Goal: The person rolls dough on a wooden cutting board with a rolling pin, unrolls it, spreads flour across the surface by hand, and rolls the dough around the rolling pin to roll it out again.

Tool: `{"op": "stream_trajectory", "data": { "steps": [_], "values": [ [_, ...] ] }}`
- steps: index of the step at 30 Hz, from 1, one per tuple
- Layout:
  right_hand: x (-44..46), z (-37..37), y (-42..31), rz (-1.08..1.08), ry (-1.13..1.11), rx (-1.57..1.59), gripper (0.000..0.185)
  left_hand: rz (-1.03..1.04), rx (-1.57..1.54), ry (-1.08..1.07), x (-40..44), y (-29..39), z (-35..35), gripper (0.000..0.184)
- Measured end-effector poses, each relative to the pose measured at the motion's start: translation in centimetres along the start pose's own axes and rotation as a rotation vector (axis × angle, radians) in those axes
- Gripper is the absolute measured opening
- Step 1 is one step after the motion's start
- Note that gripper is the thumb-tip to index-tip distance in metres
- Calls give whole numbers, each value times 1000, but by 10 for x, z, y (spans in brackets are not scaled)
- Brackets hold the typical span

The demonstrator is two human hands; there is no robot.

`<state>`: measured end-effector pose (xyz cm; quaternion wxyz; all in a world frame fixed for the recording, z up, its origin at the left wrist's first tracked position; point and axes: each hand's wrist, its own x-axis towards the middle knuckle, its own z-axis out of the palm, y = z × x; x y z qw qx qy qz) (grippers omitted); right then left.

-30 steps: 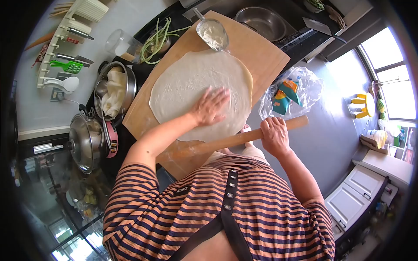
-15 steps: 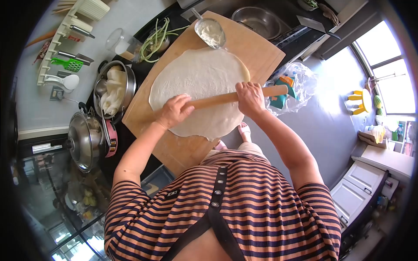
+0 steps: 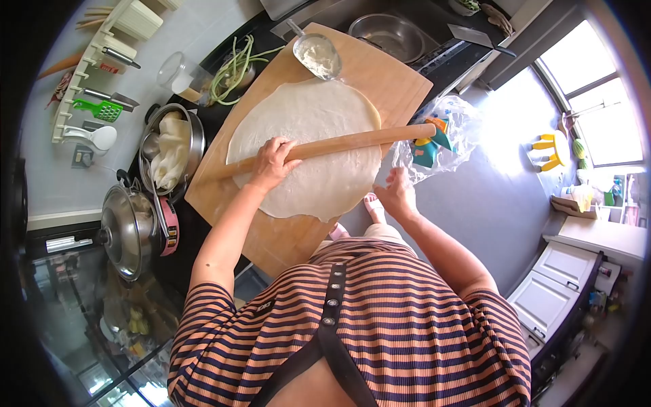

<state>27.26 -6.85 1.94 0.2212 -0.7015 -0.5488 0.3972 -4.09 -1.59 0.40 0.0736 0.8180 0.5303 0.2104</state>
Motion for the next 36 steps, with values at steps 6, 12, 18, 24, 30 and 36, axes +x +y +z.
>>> {"op": "stream_trajectory", "data": {
  "steps": [6, 12, 18, 24, 30, 36],
  "values": [
    [0, 15, -2, 506, -433, 574, 37, 27, -33, 273, -27, 23, -12, 50],
    [14, 16, -17, 591, -501, 716, 23, 58, -139, 76, -80, 85, -16, 54],
    [53, 13, -61, 585, -615, 1060, 14, 7, -8, 33, -67, 55, -10, 14],
    [109, 19, -96, 450, -475, 1151, 15, -101, 163, 262, 33, -4, -41, 28],
    [86, 29, -76, -690, -39, -239, 39, -131, 82, 182, -3, 5, -12, 51],
    [76, 47, -81, -910, -56, -567, 55, -85, 158, 128, -14, 10, -6, 65]
  ]
}}
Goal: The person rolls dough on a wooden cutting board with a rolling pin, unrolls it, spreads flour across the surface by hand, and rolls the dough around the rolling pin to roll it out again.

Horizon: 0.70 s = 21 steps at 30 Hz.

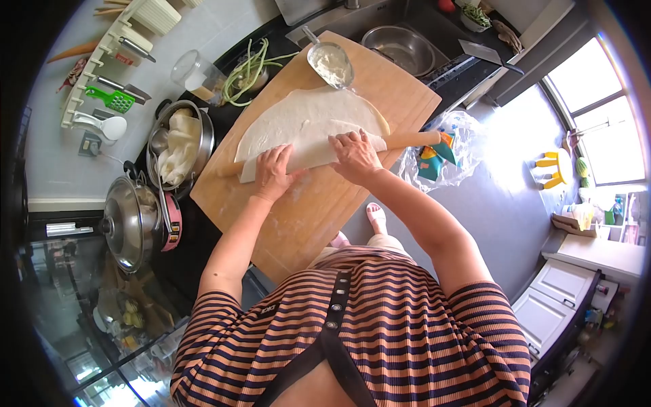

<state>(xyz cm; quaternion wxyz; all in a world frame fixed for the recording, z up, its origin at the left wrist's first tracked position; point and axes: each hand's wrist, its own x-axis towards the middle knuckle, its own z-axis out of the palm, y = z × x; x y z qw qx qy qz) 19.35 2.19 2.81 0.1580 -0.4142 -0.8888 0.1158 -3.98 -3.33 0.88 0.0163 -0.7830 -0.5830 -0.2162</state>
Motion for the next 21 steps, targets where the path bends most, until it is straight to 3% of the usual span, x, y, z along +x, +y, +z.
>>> {"op": "stream_trajectory", "data": {
  "steps": [2, 4, 10, 21],
  "values": [
    [0, -4, -2, -36, -60, -27, 52, -15, 1, -119, -2, 5, -12, 64],
    [-6, -12, -7, -79, -117, -60, 46, 60, -1, -66, -9, 13, -19, 61],
    [-31, 3, -9, -174, 39, 29, 39, 89, -69, -55, -31, 16, -7, 57],
    [-45, 3, -25, -164, -114, 100, 47, 113, -59, -80, -51, 37, -17, 56]
  ]
}}
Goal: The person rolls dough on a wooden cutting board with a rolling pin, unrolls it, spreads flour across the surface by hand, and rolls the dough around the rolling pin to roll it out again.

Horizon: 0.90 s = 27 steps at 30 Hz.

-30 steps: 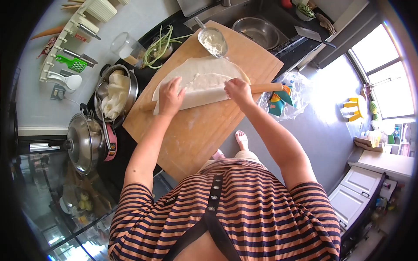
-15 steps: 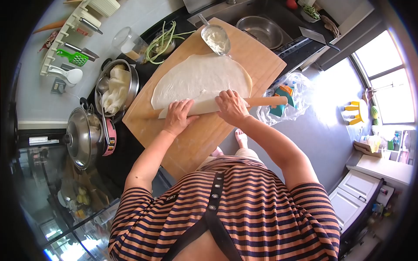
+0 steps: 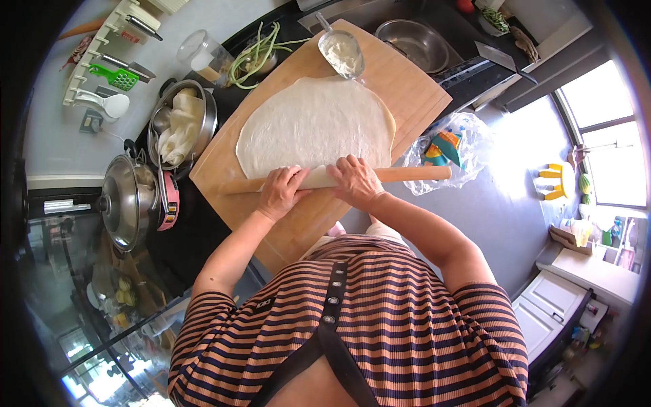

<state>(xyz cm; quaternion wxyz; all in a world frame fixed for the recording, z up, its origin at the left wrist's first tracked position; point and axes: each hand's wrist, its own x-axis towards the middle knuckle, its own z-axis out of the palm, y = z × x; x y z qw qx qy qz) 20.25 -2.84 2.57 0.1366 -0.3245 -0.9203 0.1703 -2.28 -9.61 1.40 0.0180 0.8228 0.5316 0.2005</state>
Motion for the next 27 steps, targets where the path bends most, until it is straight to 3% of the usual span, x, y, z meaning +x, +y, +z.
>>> {"op": "stream_trajectory", "data": {
  "steps": [10, 13, 16, 17, 19, 22, 26, 27],
  "values": [
    [-21, 5, -1, -119, -71, -62, 47, -52, 3, -39, -20, 28, 0, 52],
    [-16, 1, 4, -213, -22, -164, 48, -126, 31, 0, -22, 40, 5, 52],
    [11, 18, 31, -234, 133, -315, 53, -121, 156, -29, 15, 6, 8, 52],
    [36, 7, 32, -134, 192, -313, 46, -205, 175, -55, 34, -8, 1, 50],
    [73, -19, 40, 85, 271, -339, 41, -327, 270, 146, 59, -40, -2, 50],
    [72, -39, 50, 241, 348, -263, 44, -394, 211, 252, 35, -57, -9, 48],
    [31, -10, 73, 269, 202, -251, 45, -439, 300, 179, -7, -72, 4, 39],
    [32, -11, 74, 187, 309, -251, 40, -434, 284, 185, -6, -75, 4, 35]
  ]
}}
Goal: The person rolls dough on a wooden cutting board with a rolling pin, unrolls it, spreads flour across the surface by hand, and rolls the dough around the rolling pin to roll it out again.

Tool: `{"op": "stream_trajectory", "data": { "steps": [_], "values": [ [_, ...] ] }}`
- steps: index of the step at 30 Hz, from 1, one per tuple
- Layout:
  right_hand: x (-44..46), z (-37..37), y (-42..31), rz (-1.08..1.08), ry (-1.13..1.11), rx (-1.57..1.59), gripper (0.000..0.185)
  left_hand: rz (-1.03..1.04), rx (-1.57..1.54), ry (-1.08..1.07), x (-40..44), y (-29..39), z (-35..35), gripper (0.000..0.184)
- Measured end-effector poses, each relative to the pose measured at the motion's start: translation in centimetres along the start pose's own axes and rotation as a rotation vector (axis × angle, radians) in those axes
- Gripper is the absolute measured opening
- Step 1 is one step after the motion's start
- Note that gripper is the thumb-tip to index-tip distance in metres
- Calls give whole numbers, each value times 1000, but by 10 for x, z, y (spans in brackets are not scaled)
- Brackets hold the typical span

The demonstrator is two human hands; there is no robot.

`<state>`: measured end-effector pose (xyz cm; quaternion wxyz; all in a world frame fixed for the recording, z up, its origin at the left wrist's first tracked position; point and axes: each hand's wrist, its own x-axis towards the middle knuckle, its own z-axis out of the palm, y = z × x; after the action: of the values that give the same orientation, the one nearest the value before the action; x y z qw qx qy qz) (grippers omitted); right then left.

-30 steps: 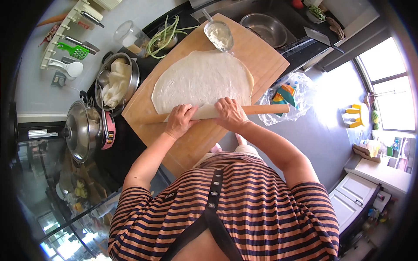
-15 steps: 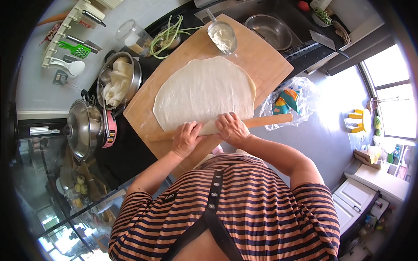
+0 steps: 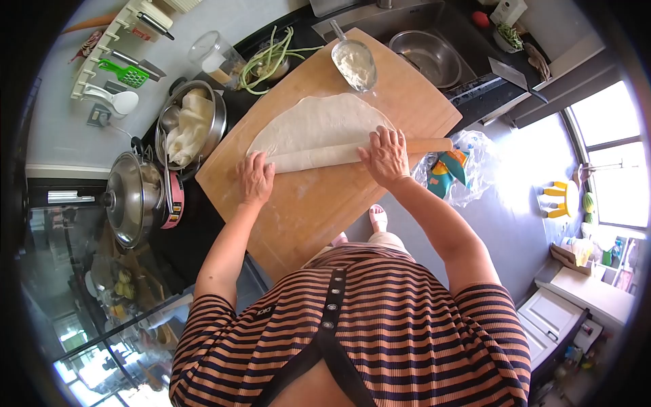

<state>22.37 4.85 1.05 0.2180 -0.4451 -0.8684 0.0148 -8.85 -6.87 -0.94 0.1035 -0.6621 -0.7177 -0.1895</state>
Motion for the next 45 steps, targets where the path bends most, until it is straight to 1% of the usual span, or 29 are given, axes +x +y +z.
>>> {"op": "stream_trajectory", "data": {
  "steps": [3, 6, 7, 10, 12, 13, 15, 16, 19, 22, 25, 27, 28, 29, 30, 31, 33, 34, 36, 38, 41, 42, 45],
  "values": [
    [13, 1, 3, 54, -134, 88, 35, 11, -11, -19, 9, -11, 10, 27],
    [20, 7, 11, -50, -54, 65, 31, 18, -18, 1, 3, -15, 20, 26],
    [16, 5, 13, -82, -68, 68, 31, 16, -24, 12, -3, -13, 20, 26],
    [-12, -10, 9, -164, -113, 96, 30, -54, 0, -11, -52, 12, -4, 24],
    [-34, -24, 2, -183, -179, 136, 29, -146, -44, -80, -86, 29, -18, 21],
    [-41, -30, -1, -194, -186, 147, 28, -164, -62, -79, -92, 37, -28, 20],
    [-43, -35, -7, -154, -200, 143, 27, -200, -96, -75, -95, 51, -42, 19],
    [-38, -32, -8, -127, -203, 143, 26, -243, -50, -59, -92, 53, -39, 18],
    [-13, -18, -6, -58, -186, 138, 26, -297, -83, -48, -62, 44, -31, 17],
    [16, -4, -1, -15, -151, 102, 26, -184, -43, 66, -34, 25, -22, 15],
    [38, 3, -6, -5, -66, 37, 24, -216, 40, 41, -10, 14, -16, 16],
    [47, 8, -22, -24, 31, 30, 23, -196, 3, 118, 1, 38, -22, 18],
    [41, 8, -40, -84, 6, -4, 25, -183, -15, 156, 9, 55, -22, 18],
    [29, 16, -57, -183, 86, -17, 30, -84, -27, 157, 5, 71, -8, 20],
    [19, 17, -73, -190, 25, 104, 34, 14, -42, 156, -3, 86, 5, 22],
    [9, 22, -83, -211, -24, 164, 32, -15, -44, 138, -6, 99, 5, 23],
    [12, 23, -84, -164, -77, 192, 29, -65, -49, 114, -1, 112, 5, 26],
    [21, 24, -85, -126, -95, 209, 28, -32, -32, 154, 4, 107, 9, 25],
    [40, 30, -87, -47, -142, 247, 27, -97, -34, 134, 22, 102, 18, 23],
    [66, 45, -84, -37, -110, 204, 27, -156, -24, 155, 46, 95, 25, 21],
    [88, 50, -76, -37, -77, 148, 28, -261, -119, 29, 72, 83, 22, 20],
    [95, 47, -73, -40, -59, 129, 29, -206, -149, 126, 73, 73, 25, 19],
    [72, 40, -32, -37, 155, 18, 30, -267, -96, 160, 40, 33, 15, 20]
  ]
}}
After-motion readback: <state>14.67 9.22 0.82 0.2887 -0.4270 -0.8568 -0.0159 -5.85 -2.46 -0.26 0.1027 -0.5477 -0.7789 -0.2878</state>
